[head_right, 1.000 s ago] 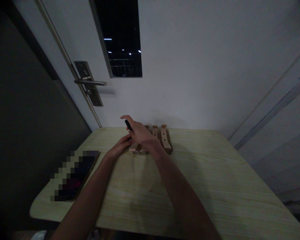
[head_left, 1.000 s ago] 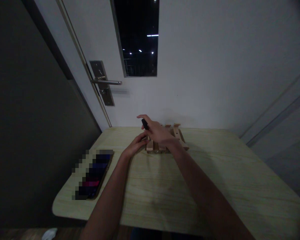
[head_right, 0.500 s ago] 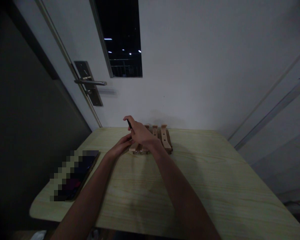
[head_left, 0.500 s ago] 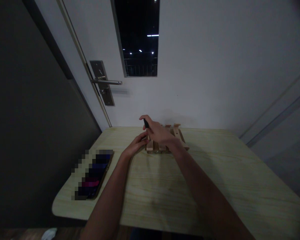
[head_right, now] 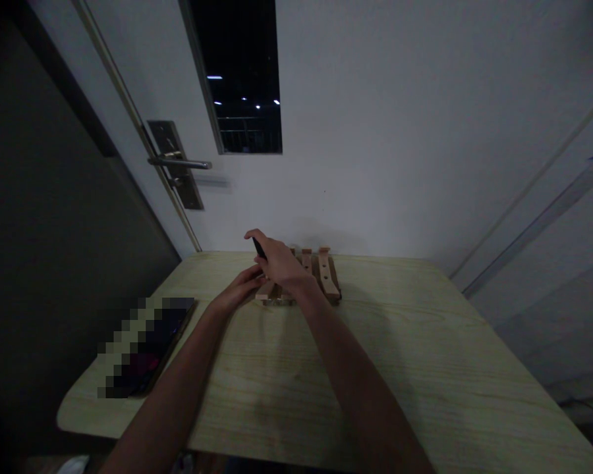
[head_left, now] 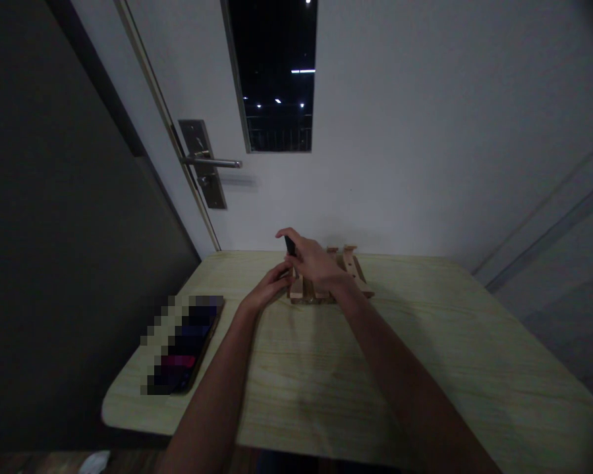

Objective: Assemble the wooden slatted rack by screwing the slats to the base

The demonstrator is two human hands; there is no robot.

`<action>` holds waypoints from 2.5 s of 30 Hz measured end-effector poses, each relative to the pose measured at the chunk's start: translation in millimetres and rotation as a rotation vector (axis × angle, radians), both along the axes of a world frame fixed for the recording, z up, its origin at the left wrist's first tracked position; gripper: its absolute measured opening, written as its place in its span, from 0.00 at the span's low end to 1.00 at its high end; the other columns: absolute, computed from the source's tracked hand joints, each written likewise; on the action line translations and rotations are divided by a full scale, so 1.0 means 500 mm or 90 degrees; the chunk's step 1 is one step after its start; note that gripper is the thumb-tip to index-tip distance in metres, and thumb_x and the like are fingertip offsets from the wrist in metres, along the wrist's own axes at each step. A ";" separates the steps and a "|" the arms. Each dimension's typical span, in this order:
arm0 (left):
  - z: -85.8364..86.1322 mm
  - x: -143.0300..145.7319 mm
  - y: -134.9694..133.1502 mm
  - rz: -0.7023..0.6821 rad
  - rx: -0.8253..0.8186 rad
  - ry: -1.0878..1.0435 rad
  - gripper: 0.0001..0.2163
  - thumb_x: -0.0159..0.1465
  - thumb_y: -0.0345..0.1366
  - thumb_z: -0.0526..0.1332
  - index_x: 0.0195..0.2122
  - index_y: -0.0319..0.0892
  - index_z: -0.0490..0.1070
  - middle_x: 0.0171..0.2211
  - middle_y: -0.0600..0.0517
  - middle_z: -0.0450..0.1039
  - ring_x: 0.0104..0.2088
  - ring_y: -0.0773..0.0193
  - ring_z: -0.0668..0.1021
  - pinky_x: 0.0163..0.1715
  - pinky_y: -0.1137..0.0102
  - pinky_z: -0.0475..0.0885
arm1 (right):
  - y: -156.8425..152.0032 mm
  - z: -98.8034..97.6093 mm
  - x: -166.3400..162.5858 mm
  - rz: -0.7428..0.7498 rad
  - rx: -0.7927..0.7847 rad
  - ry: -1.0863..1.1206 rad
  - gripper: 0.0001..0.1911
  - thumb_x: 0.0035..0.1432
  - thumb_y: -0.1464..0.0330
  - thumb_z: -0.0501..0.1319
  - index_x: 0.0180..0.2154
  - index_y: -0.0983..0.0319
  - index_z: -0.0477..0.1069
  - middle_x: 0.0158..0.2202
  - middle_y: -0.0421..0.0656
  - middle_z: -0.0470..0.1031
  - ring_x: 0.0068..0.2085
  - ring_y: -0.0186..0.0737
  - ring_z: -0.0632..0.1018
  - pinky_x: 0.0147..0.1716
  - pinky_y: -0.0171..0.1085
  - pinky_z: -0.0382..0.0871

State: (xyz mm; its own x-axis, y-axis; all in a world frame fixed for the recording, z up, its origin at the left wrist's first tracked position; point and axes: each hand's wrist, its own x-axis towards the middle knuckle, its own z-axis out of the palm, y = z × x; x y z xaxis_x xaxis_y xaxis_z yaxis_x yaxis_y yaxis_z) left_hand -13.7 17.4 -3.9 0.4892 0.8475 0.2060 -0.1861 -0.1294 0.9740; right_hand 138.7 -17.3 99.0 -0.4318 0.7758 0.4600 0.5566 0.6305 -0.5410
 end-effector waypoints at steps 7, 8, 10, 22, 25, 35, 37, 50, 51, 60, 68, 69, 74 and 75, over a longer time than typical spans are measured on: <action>0.010 -0.002 -0.006 -0.004 0.010 0.003 0.22 0.54 0.35 0.65 0.50 0.40 0.70 0.56 0.44 0.66 0.59 0.52 0.65 0.59 0.60 0.55 | 0.004 -0.001 0.007 0.027 -0.005 -0.011 0.25 0.56 0.76 0.45 0.56 0.59 0.55 0.37 0.45 0.70 0.35 0.37 0.71 0.36 0.35 0.63; 0.009 -0.002 -0.006 0.000 0.008 0.005 0.22 0.54 0.35 0.65 0.51 0.40 0.69 0.56 0.44 0.66 0.59 0.52 0.65 0.59 0.60 0.55 | 0.005 -0.003 0.007 0.017 0.004 -0.017 0.25 0.56 0.76 0.45 0.56 0.59 0.55 0.37 0.45 0.71 0.36 0.37 0.71 0.36 0.36 0.63; 0.006 -0.003 -0.005 0.015 0.002 0.010 0.23 0.53 0.35 0.65 0.51 0.40 0.69 0.56 0.44 0.67 0.58 0.51 0.66 0.59 0.59 0.55 | 0.007 -0.006 0.008 -0.002 0.022 -0.028 0.25 0.57 0.76 0.45 0.56 0.59 0.54 0.38 0.46 0.71 0.35 0.38 0.70 0.36 0.37 0.62; 0.000 0.000 0.002 -0.013 0.005 0.005 0.24 0.54 0.35 0.65 0.53 0.39 0.68 0.56 0.44 0.67 0.58 0.51 0.66 0.58 0.59 0.57 | 0.001 0.000 0.002 -0.025 0.011 -0.013 0.21 0.57 0.73 0.50 0.53 0.58 0.58 0.32 0.41 0.69 0.30 0.35 0.68 0.31 0.34 0.60; 0.000 0.001 0.001 -0.030 0.009 -0.014 0.25 0.54 0.35 0.65 0.54 0.40 0.67 0.55 0.44 0.68 0.58 0.51 0.66 0.58 0.59 0.58 | 0.001 0.004 0.003 -0.022 -0.006 -0.012 0.22 0.58 0.73 0.48 0.55 0.59 0.57 0.32 0.42 0.70 0.30 0.35 0.69 0.32 0.34 0.61; -0.011 -0.005 0.008 -0.015 0.000 0.002 0.22 0.54 0.35 0.65 0.51 0.41 0.69 0.55 0.45 0.67 0.57 0.51 0.67 0.58 0.59 0.57 | 0.008 -0.003 0.006 0.005 -0.001 0.007 0.22 0.60 0.72 0.49 0.56 0.57 0.60 0.42 0.45 0.73 0.37 0.37 0.73 0.38 0.36 0.65; -0.013 -0.005 0.010 -0.011 0.000 -0.006 0.22 0.53 0.35 0.65 0.51 0.41 0.69 0.55 0.45 0.68 0.57 0.51 0.68 0.58 0.59 0.58 | 0.010 -0.004 0.004 0.022 0.014 0.027 0.22 0.59 0.74 0.51 0.55 0.56 0.61 0.47 0.45 0.73 0.41 0.38 0.74 0.41 0.37 0.65; -0.003 -0.004 0.002 0.022 -0.004 0.022 0.22 0.53 0.36 0.65 0.50 0.40 0.70 0.54 0.45 0.69 0.57 0.51 0.67 0.58 0.60 0.57 | 0.002 0.014 0.006 0.032 -0.025 0.081 0.22 0.58 0.77 0.49 0.54 0.62 0.64 0.42 0.46 0.75 0.38 0.35 0.75 0.38 0.35 0.68; -0.005 -0.004 0.003 0.021 -0.002 0.022 0.22 0.53 0.36 0.65 0.50 0.40 0.70 0.54 0.45 0.69 0.56 0.51 0.67 0.58 0.60 0.57 | 0.002 0.015 0.006 0.034 -0.017 0.076 0.22 0.58 0.77 0.49 0.53 0.62 0.64 0.42 0.46 0.75 0.37 0.35 0.75 0.37 0.35 0.68; -0.009 -0.005 0.009 0.021 0.023 0.045 0.23 0.53 0.37 0.65 0.50 0.41 0.69 0.54 0.46 0.69 0.56 0.52 0.67 0.58 0.61 0.57 | 0.012 0.008 0.003 -0.038 0.042 0.067 0.14 0.56 0.71 0.58 0.46 0.60 0.71 0.39 0.44 0.76 0.33 0.35 0.74 0.37 0.36 0.69; 0.003 -0.003 -0.001 0.015 0.010 0.038 0.22 0.53 0.37 0.65 0.49 0.39 0.69 0.53 0.45 0.70 0.55 0.52 0.68 0.57 0.61 0.58 | 0.009 0.011 0.002 -0.008 -0.015 0.117 0.18 0.58 0.74 0.53 0.50 0.63 0.69 0.43 0.46 0.76 0.36 0.34 0.77 0.38 0.36 0.71; 0.001 -0.003 -0.001 0.017 0.011 0.037 0.22 0.53 0.37 0.65 0.50 0.40 0.69 0.54 0.45 0.69 0.56 0.52 0.68 0.57 0.61 0.58 | 0.008 0.011 0.003 -0.006 -0.018 0.114 0.18 0.58 0.74 0.53 0.50 0.62 0.69 0.42 0.45 0.76 0.35 0.34 0.77 0.37 0.35 0.71; -0.010 -0.004 0.006 0.014 0.001 0.019 0.22 0.53 0.36 0.65 0.51 0.40 0.69 0.54 0.45 0.69 0.55 0.52 0.69 0.56 0.61 0.60 | 0.005 0.016 0.007 -0.005 0.020 0.090 0.17 0.59 0.74 0.54 0.48 0.59 0.71 0.41 0.43 0.77 0.34 0.33 0.76 0.36 0.35 0.71; -0.011 -0.004 0.007 0.007 -0.003 0.017 0.22 0.53 0.36 0.65 0.51 0.40 0.69 0.53 0.45 0.69 0.55 0.52 0.69 0.56 0.61 0.60 | 0.005 0.017 0.007 -0.010 0.023 0.089 0.16 0.59 0.74 0.54 0.48 0.59 0.72 0.41 0.43 0.77 0.34 0.33 0.76 0.36 0.35 0.71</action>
State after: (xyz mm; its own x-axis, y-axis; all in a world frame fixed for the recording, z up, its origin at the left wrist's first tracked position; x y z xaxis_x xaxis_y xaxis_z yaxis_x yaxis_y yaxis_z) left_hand -15.7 20.9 -9.6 0.4848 0.8539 0.1890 -0.1580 -0.1270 0.9792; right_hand 142.4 -14.7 107.4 -0.3499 0.7634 0.5429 0.4877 0.6433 -0.5902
